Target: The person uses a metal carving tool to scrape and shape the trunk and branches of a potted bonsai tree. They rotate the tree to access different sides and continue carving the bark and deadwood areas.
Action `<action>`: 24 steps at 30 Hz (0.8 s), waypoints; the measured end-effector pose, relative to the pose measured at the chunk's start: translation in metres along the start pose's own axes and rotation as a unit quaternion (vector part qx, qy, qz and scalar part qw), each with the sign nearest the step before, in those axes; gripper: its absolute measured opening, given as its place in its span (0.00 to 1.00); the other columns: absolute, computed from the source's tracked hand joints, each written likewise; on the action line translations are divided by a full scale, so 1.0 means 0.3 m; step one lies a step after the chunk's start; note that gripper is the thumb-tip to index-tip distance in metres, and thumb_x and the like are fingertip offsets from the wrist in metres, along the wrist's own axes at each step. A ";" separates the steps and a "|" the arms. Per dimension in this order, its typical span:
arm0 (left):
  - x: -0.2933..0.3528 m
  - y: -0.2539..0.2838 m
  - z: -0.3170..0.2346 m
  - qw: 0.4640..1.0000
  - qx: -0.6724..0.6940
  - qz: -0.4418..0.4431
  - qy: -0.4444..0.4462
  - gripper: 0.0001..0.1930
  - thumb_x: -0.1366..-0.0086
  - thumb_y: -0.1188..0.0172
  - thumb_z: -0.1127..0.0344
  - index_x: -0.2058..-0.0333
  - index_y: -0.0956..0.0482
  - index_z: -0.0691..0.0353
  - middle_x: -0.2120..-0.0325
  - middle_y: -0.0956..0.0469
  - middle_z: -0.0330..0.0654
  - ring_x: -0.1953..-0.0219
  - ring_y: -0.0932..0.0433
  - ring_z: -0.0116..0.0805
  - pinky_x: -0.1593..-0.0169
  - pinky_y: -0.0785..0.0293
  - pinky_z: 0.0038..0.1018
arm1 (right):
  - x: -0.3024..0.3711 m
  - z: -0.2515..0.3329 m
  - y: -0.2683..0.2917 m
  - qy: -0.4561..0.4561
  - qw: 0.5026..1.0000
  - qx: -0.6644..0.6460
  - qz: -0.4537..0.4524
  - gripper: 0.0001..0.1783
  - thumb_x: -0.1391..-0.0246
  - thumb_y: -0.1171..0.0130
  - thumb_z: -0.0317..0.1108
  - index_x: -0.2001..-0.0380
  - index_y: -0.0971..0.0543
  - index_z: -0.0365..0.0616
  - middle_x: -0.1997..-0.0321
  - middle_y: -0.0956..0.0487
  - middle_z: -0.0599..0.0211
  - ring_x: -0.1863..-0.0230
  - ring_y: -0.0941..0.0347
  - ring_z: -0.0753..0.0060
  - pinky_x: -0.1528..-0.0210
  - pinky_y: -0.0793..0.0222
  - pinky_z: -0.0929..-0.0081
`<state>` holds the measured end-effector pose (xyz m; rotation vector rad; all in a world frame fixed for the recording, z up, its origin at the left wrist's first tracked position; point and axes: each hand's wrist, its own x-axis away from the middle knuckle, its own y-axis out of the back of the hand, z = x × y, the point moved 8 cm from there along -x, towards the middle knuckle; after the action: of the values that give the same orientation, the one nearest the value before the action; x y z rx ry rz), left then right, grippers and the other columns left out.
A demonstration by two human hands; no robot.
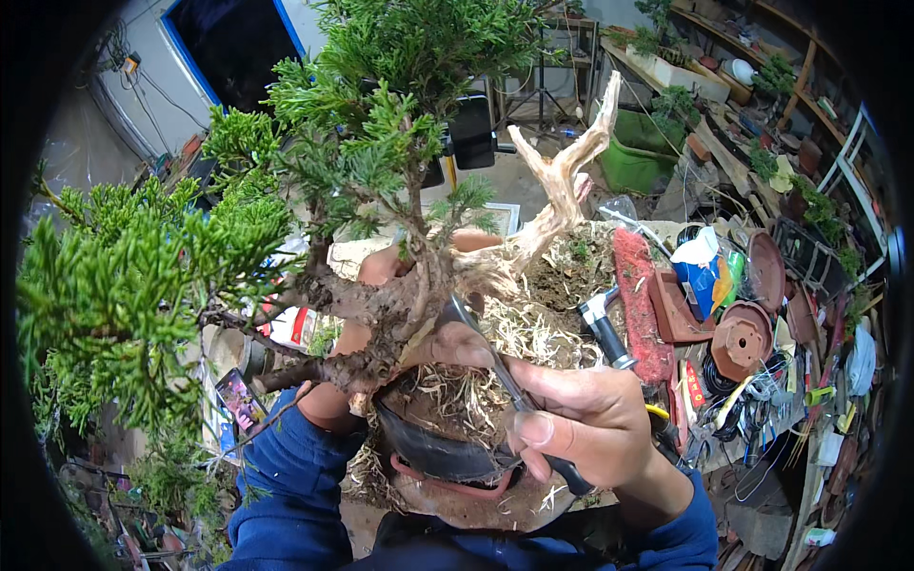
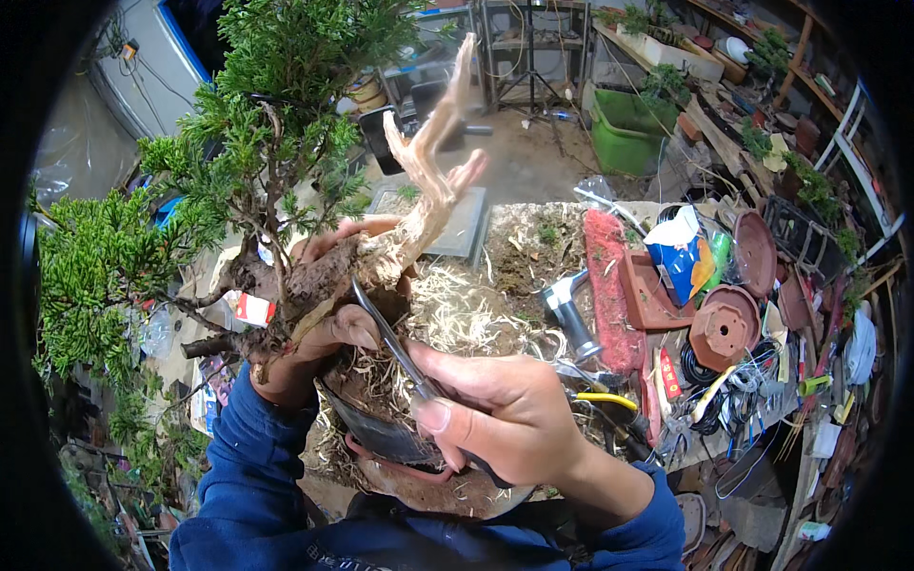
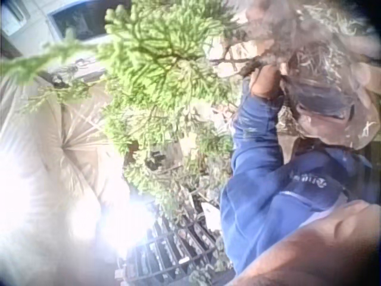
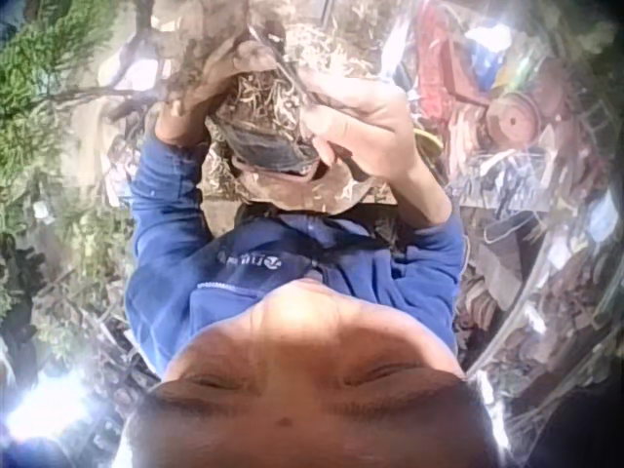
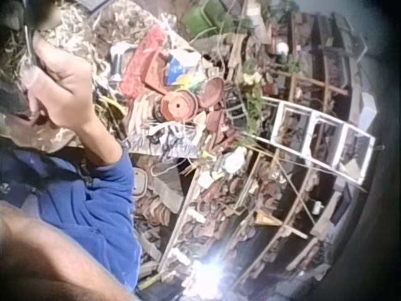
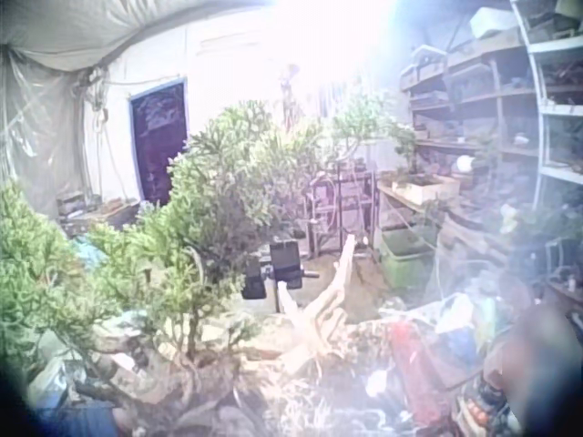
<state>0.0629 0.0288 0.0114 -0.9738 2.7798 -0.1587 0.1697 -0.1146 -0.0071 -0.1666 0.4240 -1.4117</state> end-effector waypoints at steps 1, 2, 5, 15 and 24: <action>-0.003 0.003 -0.004 1.000 -0.009 -0.008 -0.005 0.40 0.42 0.23 0.58 0.37 0.31 0.69 0.47 0.20 0.52 0.50 0.17 0.36 0.45 0.19 0.30 | -0.009 -0.004 0.002 0.011 1.000 -0.028 0.011 0.27 0.33 0.42 0.25 0.34 0.31 0.26 0.70 0.20 0.64 0.77 0.27 0.81 0.73 0.30 0.80; -0.003 0.004 -0.010 0.999 -0.023 -0.018 -0.019 0.38 0.41 0.24 0.59 0.38 0.31 0.71 0.50 0.19 0.51 0.51 0.17 0.35 0.45 0.19 0.29 | -0.015 -0.004 0.004 0.022 0.998 -0.055 0.022 0.26 0.32 0.43 0.24 0.34 0.31 0.26 0.70 0.20 0.64 0.77 0.27 0.80 0.74 0.31 0.79; -0.003 0.019 0.020 0.998 0.009 -0.051 0.038 0.34 0.39 0.26 0.60 0.40 0.29 0.70 0.55 0.16 0.48 0.51 0.17 0.35 0.43 0.21 0.29 | -0.028 -0.012 0.006 0.010 0.990 -0.133 0.051 0.26 0.32 0.44 0.23 0.34 0.32 0.25 0.70 0.20 0.61 0.78 0.28 0.78 0.75 0.32 0.78; 0.026 0.002 -0.003 0.997 -0.009 -0.058 0.041 0.55 0.56 0.14 0.50 0.37 0.38 0.67 0.37 0.30 0.50 0.35 0.29 0.38 0.30 0.35 0.36 | -0.022 -0.027 0.012 -0.007 0.992 -0.113 0.058 0.26 0.33 0.43 0.22 0.33 0.30 0.30 0.72 0.20 0.60 0.80 0.29 0.79 0.78 0.34 0.78; 0.034 0.013 0.005 0.993 -0.037 -0.106 0.036 0.61 0.66 0.13 0.45 0.37 0.36 0.68 0.42 0.25 0.48 0.40 0.25 0.39 0.34 0.31 0.37 | -0.018 -0.023 0.026 -0.040 0.985 -0.162 0.036 0.26 0.34 0.41 0.22 0.34 0.29 0.29 0.74 0.22 0.60 0.80 0.31 0.77 0.78 0.35 0.77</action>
<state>0.0530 0.0254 0.0078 -1.3062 2.7591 -0.1227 0.1738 -0.1070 -0.0153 -0.4662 0.5860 -1.2531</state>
